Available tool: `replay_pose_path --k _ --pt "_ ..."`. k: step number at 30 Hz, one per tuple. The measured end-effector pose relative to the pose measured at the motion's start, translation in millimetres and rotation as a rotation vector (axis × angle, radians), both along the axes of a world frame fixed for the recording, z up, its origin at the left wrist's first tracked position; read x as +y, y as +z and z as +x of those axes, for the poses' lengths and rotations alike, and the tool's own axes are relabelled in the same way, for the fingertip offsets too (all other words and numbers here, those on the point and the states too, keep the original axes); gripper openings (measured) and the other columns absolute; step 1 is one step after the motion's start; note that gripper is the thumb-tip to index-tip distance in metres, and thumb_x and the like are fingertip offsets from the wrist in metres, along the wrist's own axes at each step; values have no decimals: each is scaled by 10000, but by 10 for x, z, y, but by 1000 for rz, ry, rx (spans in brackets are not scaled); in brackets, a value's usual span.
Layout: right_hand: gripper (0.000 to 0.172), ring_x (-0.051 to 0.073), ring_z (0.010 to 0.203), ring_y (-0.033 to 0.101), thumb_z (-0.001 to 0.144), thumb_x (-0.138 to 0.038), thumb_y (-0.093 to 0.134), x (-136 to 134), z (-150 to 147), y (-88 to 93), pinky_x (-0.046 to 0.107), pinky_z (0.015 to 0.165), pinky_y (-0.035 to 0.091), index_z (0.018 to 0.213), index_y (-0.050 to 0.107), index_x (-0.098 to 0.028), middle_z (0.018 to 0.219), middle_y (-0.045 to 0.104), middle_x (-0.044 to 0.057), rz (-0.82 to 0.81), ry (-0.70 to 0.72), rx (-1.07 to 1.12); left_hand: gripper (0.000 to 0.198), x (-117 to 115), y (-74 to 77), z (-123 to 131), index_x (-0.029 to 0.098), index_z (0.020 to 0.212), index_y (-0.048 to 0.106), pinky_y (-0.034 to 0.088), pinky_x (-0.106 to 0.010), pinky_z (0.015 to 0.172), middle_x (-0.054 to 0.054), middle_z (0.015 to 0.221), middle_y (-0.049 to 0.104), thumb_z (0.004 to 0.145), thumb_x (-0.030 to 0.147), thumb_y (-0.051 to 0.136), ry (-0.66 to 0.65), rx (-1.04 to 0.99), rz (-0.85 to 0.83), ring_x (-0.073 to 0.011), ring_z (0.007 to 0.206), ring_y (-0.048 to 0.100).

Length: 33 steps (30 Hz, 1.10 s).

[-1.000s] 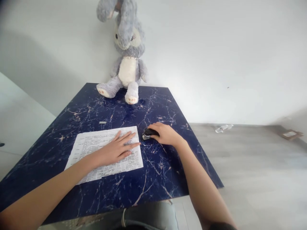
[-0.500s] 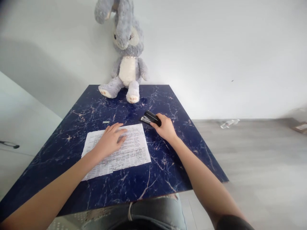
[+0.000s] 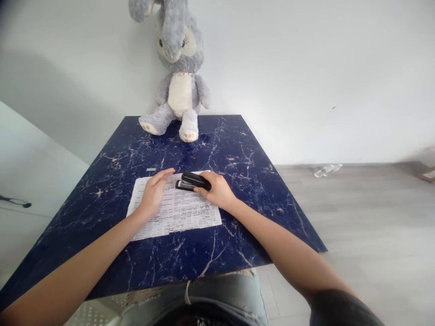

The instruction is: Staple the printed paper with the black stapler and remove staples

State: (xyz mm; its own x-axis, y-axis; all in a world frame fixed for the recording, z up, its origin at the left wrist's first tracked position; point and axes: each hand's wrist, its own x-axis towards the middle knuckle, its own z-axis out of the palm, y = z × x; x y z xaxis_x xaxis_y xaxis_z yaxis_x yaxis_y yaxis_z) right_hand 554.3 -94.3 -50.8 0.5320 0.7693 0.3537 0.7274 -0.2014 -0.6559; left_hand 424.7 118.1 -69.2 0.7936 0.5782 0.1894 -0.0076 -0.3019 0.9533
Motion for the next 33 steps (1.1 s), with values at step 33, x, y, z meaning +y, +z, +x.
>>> replay_pose_path --k 33 --pt "396 251 1054 721 888 -285 733 8 -16 -6 415 942 573 1280 701 -240 1203 755 68 -85 274 -8 220 -29 26 87 195 894 734 518 -417 1083 -100 1060 770 937 339 573 111 -308 -490 -229 1097 724"
